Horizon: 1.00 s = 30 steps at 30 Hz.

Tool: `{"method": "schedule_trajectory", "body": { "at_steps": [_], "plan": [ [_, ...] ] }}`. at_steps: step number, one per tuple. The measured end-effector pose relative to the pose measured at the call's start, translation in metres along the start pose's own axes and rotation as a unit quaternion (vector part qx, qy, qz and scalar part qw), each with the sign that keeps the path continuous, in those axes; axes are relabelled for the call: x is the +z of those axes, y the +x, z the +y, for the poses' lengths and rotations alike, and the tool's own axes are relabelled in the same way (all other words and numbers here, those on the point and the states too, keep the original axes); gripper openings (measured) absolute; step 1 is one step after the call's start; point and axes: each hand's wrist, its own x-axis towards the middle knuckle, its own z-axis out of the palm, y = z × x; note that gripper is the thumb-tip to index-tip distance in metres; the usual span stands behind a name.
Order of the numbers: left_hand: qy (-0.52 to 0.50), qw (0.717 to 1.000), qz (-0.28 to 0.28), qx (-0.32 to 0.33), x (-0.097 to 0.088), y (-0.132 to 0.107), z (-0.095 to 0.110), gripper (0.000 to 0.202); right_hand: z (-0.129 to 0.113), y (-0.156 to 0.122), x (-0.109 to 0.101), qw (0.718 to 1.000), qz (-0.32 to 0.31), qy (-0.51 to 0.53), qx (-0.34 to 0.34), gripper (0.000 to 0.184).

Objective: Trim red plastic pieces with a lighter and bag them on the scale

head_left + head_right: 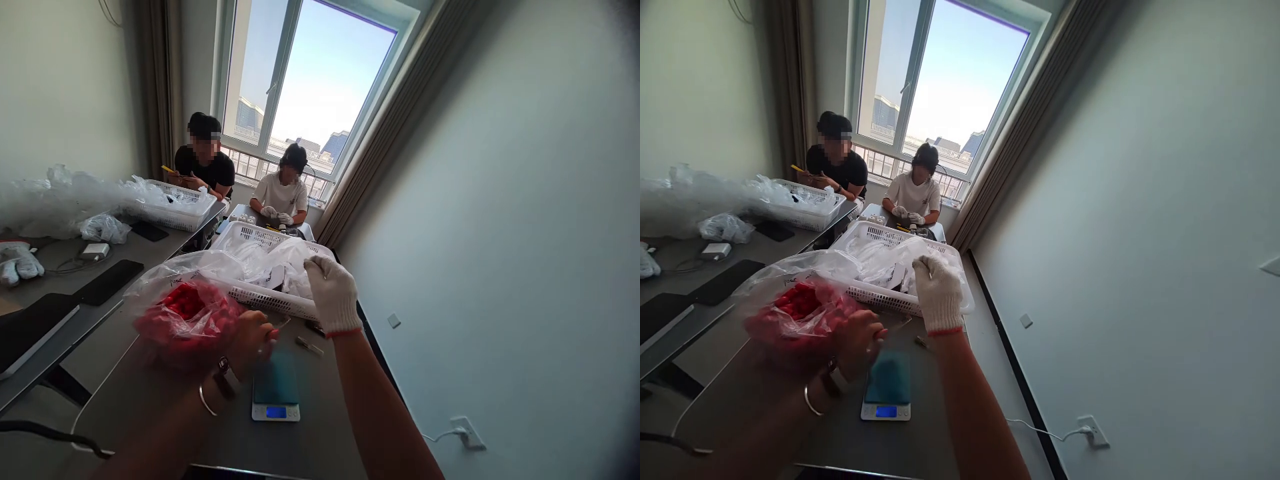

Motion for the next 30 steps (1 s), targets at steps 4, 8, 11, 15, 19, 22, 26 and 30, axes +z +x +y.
{"method": "schedule_trajectory", "body": {
  "at_steps": [4,8,11,15,19,22,26,30],
  "plan": [
    [0.072,0.989,0.128,0.001,-0.017,0.008,0.009,0.017,-0.006,-0.042,-0.032,0.988,-0.053,0.131,0.066,0.035],
    [-0.003,0.984,0.178,-0.029,-0.023,0.022,0.024,0.039,-0.007,-0.078,-0.049,0.952,-0.090,0.254,0.142,0.032],
    [-0.070,0.985,0.143,-0.069,-0.020,0.026,0.035,0.045,-0.003,-0.098,-0.052,0.939,-0.109,0.285,0.159,0.029],
    [-0.069,0.987,0.116,-0.092,-0.015,0.023,0.045,0.044,0.005,-0.120,-0.053,0.940,-0.111,0.280,0.160,0.028],
    [0.010,0.999,0.035,-0.001,-0.026,0.021,0.052,0.031,0.011,-0.134,-0.059,0.935,-0.103,0.284,0.187,0.030],
    [0.082,0.992,-0.038,0.093,-0.037,0.021,0.054,0.022,0.012,-0.143,-0.067,0.932,-0.075,0.275,0.223,0.031],
    [0.143,0.973,-0.118,0.135,-0.044,0.024,0.051,0.024,0.015,-0.152,-0.073,0.934,-0.096,0.260,0.224,0.029],
    [0.057,0.981,-0.164,0.083,-0.048,0.030,0.057,0.042,0.016,-0.156,-0.072,0.938,-0.098,0.254,0.215,0.027]
  ]
}}
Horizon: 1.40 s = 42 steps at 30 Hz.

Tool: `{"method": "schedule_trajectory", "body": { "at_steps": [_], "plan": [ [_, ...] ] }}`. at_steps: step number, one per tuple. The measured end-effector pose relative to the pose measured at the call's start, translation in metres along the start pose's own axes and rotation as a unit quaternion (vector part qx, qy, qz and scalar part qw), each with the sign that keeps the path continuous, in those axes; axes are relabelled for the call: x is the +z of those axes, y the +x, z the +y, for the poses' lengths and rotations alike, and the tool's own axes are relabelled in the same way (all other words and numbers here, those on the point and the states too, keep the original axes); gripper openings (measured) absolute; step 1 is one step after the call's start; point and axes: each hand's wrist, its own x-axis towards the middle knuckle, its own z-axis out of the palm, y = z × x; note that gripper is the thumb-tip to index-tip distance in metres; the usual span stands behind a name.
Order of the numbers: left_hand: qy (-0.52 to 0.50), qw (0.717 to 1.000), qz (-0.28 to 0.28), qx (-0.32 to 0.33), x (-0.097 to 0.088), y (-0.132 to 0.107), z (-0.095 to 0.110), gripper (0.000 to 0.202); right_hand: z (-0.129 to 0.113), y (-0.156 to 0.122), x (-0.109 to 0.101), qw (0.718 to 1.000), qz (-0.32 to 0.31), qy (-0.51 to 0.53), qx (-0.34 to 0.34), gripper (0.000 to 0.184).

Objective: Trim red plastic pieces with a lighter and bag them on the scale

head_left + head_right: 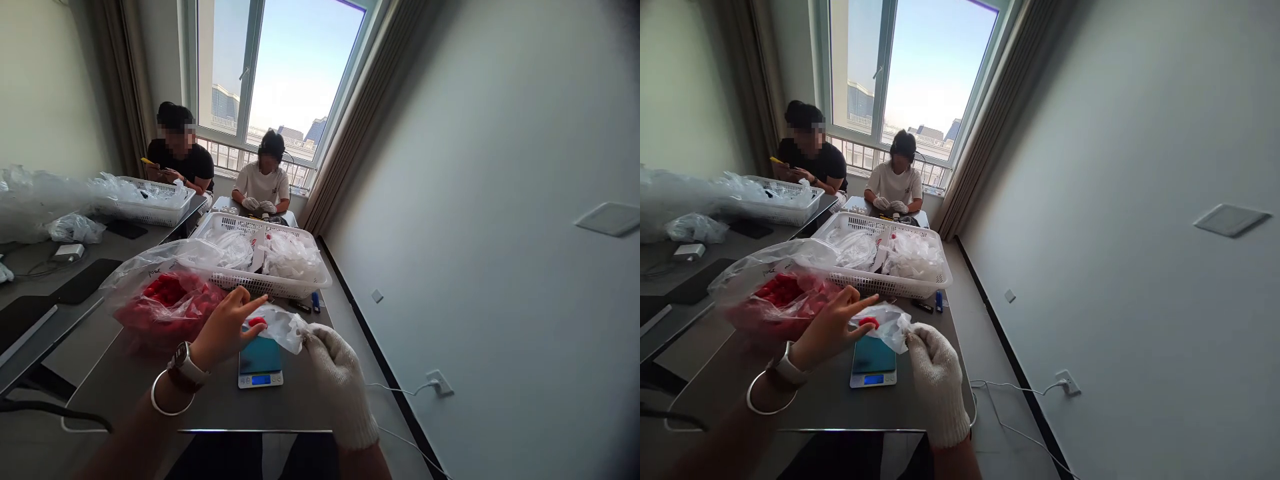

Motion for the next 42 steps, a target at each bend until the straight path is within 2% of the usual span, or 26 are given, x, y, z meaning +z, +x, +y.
{"method": "schedule_trajectory", "body": {
  "at_steps": [3,5,8,11,14,17,20,22,25,27,28,30,31,32,33,35,36,39,42],
  "plan": [
    [-0.152,0.987,0.034,-0.043,-0.009,0.004,0.013,0.051,-0.005,0.002,0.000,0.999,0.031,-0.004,0.020,0.028],
    [-0.268,0.961,0.045,-0.051,-0.013,0.006,0.023,0.051,-0.012,0.003,0.001,0.998,0.057,-0.012,0.037,0.030],
    [-0.406,0.913,0.013,-0.047,-0.016,0.007,0.038,0.053,-0.021,0.004,0.008,0.997,0.072,-0.010,0.029,0.033],
    [-0.468,0.882,-0.028,-0.052,-0.015,0.008,0.048,0.054,-0.028,0.004,0.018,0.999,0.044,-0.008,0.006,0.034],
    [-0.486,0.871,-0.046,-0.056,-0.014,0.007,0.054,0.060,-0.032,0.004,0.028,1.000,0.003,0.002,-0.008,0.033],
    [-0.478,0.875,-0.047,-0.059,-0.012,0.005,0.056,0.073,-0.032,0.004,0.034,1.000,-0.019,0.013,-0.013,0.035],
    [-0.461,0.886,-0.037,-0.045,-0.009,0.004,0.054,0.078,-0.031,0.005,0.034,1.000,-0.017,0.009,-0.015,0.032],
    [-0.427,0.904,-0.016,-0.023,-0.008,0.003,0.050,0.075,-0.030,0.005,0.031,1.000,-0.014,0.001,-0.013,0.033],
    [-0.335,0.941,0.045,-0.001,-0.003,-0.001,0.043,0.068,-0.030,0.005,0.025,1.000,-0.002,-0.013,-0.006,0.034],
    [-0.300,0.952,0.064,-0.010,0.005,-0.007,0.037,0.076,-0.029,0.004,0.023,1.000,0.004,-0.018,-0.001,0.033],
    [-0.295,0.954,0.053,-0.022,0.011,-0.011,0.034,0.086,-0.029,0.004,0.023,1.000,0.003,-0.014,-0.002,0.033],
    [-0.273,0.961,-0.004,-0.044,0.029,-0.021,0.029,0.107,-0.028,0.002,0.024,1.000,-0.002,0.001,-0.005,0.031],
    [-0.251,0.966,-0.031,-0.061,0.040,-0.027,0.027,0.112,-0.028,0.002,0.024,1.000,-0.004,0.006,-0.009,0.030],
    [-0.222,0.970,-0.050,-0.086,0.050,-0.033,0.024,0.106,-0.030,0.001,0.024,1.000,-0.005,0.007,-0.013,0.029],
    [-0.197,0.973,-0.055,-0.103,0.060,-0.039,0.022,0.085,-0.031,0.000,0.024,1.000,-0.007,0.004,-0.016,0.028],
    [-0.149,0.982,-0.045,-0.108,0.075,-0.049,0.016,0.024,-0.036,0.000,0.021,1.000,-0.012,-0.014,-0.017,0.026],
    [-0.138,0.985,-0.049,-0.088,0.080,-0.053,0.013,0.015,-0.038,0.001,0.018,0.999,-0.015,-0.024,-0.015,0.025],
    [-0.145,0.987,-0.060,-0.027,0.083,-0.063,0.006,0.027,-0.037,0.005,0.007,0.999,-0.035,-0.038,0.012,0.023],
    [-0.148,0.986,-0.076,-0.014,0.076,-0.072,0.000,0.031,-0.028,0.013,-0.006,0.996,-0.065,-0.008,0.064,0.026]
  ]
}}
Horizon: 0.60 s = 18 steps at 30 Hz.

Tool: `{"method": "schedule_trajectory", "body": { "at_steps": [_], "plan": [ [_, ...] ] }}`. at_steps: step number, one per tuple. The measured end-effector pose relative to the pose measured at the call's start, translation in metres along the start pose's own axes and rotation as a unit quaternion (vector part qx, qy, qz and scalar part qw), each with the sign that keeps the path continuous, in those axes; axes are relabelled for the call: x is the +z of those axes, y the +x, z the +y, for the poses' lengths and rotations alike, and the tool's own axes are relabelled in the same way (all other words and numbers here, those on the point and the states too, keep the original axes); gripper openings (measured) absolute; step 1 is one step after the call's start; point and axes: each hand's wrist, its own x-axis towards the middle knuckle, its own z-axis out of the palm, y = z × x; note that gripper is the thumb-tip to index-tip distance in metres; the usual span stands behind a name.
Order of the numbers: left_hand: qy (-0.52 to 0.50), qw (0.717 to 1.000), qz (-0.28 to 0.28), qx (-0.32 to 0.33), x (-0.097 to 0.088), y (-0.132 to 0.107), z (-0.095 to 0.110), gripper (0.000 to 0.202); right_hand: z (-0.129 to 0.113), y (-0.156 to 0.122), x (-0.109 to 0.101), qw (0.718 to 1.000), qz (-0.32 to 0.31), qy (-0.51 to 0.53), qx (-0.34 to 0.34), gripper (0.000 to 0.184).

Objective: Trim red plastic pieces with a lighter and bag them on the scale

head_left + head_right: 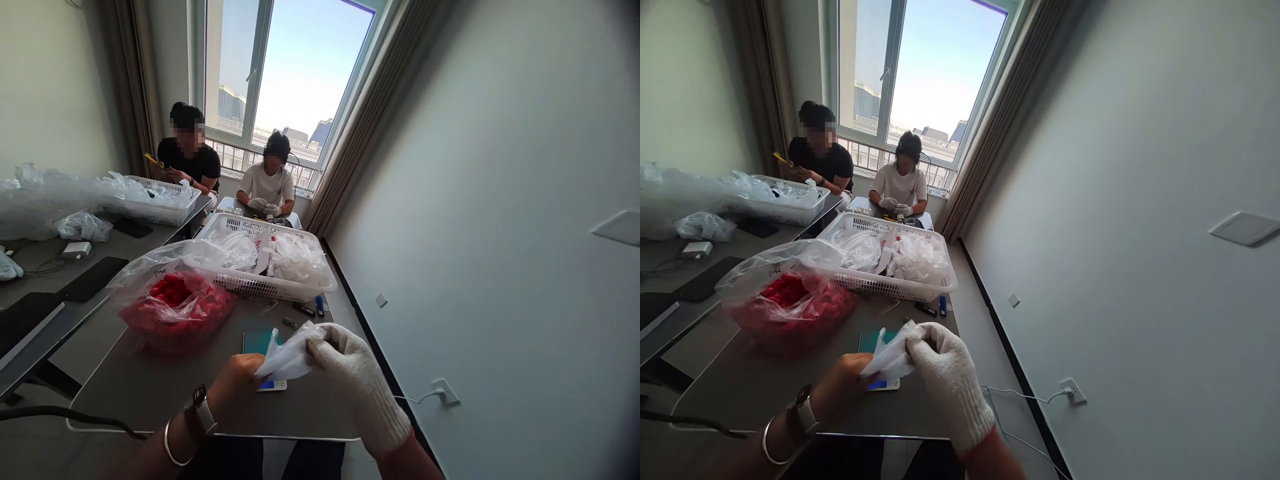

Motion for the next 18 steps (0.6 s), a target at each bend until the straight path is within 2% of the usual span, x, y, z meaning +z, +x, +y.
{"method": "schedule_trajectory", "body": {
  "at_steps": [4,8,12,15,18],
  "plan": [
    [-0.001,1.000,-0.006,0.001,-0.014,-0.012,0.001,0.033,0.004,0.006,-0.017,0.997,-0.005,0.060,0.040,0.028],
    [-0.015,0.999,0.017,0.024,-0.026,-0.016,0.003,0.028,-0.004,0.008,-0.030,0.995,-0.015,0.068,0.065,0.030],
    [-0.028,0.999,0.047,-0.005,-0.029,-0.011,-0.004,0.024,-0.018,0.026,-0.032,0.997,-0.026,0.054,0.042,0.029],
    [-0.051,0.987,0.133,-0.074,-0.027,-0.001,-0.008,0.033,-0.042,0.060,-0.032,0.999,0.001,0.052,-0.006,0.028],
    [-0.101,0.954,0.237,-0.150,-0.026,0.021,-0.005,0.040,-0.083,0.109,-0.034,0.995,0.063,0.007,-0.074,0.020]
  ]
}}
